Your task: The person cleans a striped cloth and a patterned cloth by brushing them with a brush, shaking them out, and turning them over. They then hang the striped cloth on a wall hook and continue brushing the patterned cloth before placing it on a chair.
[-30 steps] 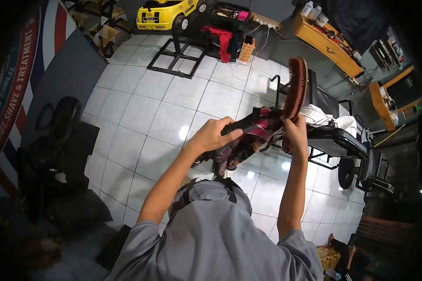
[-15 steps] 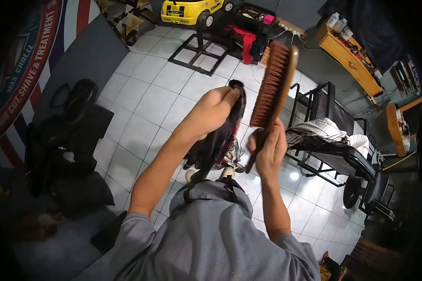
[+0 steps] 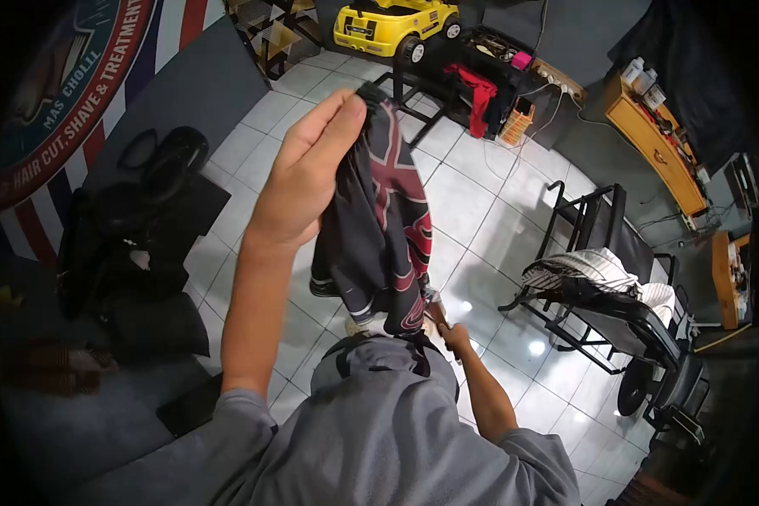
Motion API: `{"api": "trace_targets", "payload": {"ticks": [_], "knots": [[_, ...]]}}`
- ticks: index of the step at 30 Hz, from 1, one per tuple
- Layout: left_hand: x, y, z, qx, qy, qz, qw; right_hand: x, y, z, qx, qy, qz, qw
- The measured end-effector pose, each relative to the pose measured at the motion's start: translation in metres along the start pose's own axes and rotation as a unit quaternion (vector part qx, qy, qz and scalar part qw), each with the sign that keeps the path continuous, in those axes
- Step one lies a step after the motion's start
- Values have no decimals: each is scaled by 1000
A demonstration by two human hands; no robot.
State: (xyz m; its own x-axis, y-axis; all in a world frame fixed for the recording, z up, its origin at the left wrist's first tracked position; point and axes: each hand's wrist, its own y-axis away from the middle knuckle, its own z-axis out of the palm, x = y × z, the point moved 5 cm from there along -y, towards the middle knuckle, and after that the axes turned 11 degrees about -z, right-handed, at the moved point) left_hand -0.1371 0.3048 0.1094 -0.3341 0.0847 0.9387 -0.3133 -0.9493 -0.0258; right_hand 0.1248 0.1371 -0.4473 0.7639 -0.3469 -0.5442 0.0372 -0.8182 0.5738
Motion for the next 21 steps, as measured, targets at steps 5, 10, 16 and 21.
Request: {"api": "trace_targets", "payload": {"ticks": [5,10,16,21], "knots": [[-30,-6,-1,-5,7,-74,997,-123,22,-141,246,-201,-185,930],[-66,-18,5,-25,-78,-70,994,-303,130,-254,240,-365,-354,827],[-59,-11,4,34,-157,13,987,-306,118,-183,234,-307,-400,831],[-19,-1,-3,50,-1,2,999,-166,11,-42,-14,147,-286,947]]}}
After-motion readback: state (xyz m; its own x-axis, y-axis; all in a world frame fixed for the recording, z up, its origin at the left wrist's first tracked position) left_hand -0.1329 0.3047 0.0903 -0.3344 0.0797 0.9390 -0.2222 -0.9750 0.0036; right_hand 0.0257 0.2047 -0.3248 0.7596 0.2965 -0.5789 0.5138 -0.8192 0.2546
